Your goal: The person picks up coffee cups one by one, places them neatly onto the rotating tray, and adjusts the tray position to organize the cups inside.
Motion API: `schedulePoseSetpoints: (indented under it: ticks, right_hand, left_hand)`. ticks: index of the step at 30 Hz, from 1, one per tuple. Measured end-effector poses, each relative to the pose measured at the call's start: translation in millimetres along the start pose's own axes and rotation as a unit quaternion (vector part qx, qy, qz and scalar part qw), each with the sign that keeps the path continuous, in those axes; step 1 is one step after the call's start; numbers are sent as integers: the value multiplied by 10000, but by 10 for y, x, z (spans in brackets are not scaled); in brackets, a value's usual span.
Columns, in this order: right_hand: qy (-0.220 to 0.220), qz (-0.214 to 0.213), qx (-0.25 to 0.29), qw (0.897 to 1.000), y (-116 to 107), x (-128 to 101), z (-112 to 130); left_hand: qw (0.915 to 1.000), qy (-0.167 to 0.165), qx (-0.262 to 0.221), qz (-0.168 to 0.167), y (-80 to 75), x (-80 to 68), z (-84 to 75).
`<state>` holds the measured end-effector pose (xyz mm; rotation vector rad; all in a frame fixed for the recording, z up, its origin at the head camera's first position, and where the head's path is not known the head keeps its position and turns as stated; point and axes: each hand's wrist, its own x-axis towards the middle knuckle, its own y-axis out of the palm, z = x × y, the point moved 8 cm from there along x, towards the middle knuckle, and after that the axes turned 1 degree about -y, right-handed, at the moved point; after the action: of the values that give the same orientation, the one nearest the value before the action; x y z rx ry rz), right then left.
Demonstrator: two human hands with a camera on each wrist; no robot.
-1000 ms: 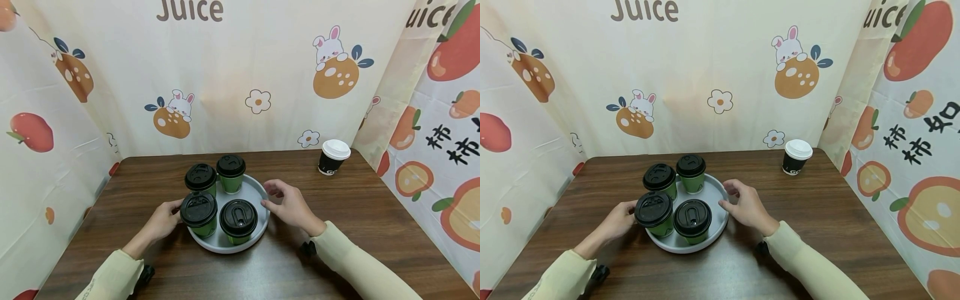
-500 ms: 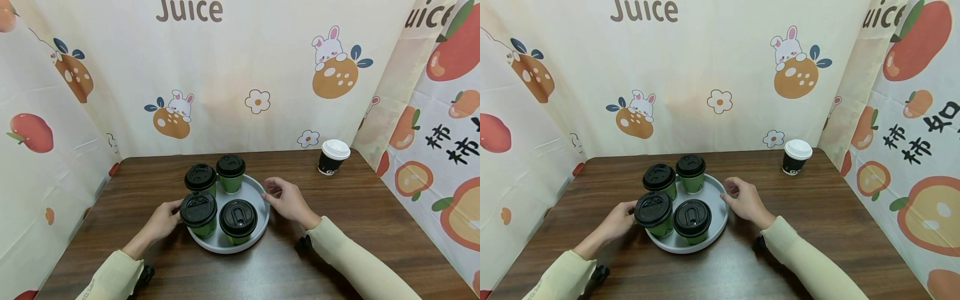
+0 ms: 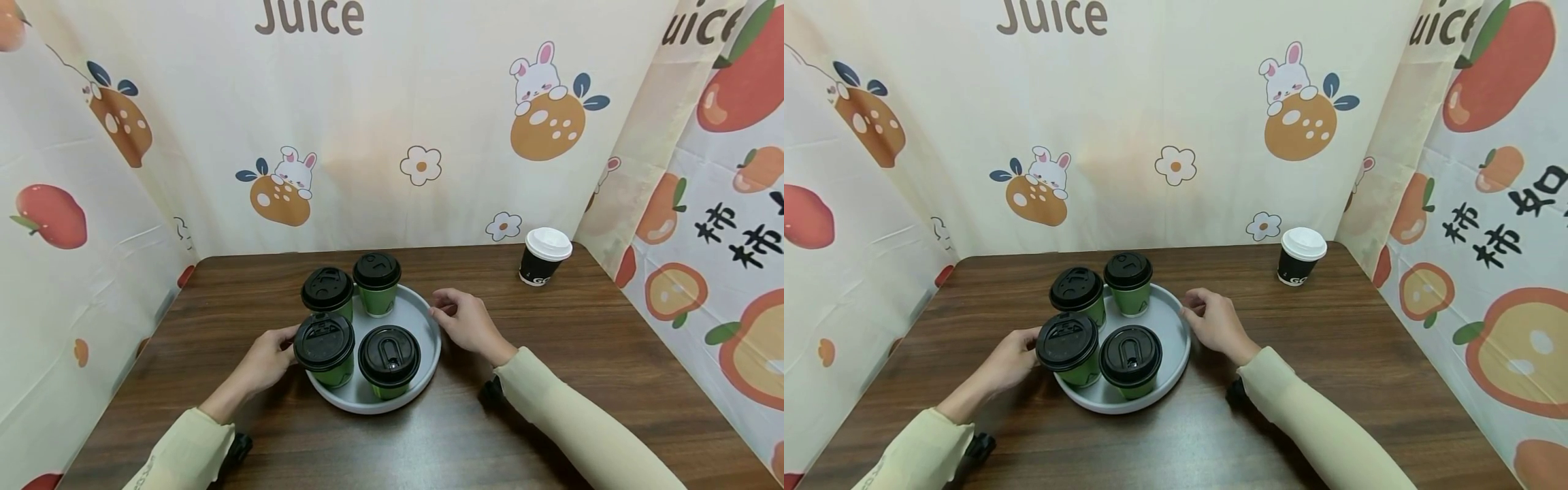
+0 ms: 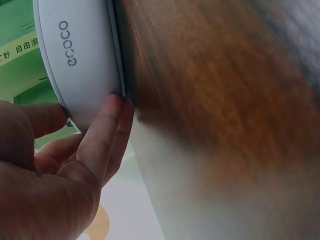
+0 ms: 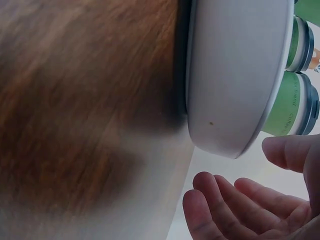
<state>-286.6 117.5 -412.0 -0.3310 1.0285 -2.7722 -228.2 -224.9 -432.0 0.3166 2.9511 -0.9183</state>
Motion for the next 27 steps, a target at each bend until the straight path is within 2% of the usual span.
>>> schedulePoseSetpoints:
  ticks: [27]
  right_hand:
    - [63,62,-526,9986,143,166,-74]
  left_hand:
    - [9998,-38,131,-125,-11,34,24]
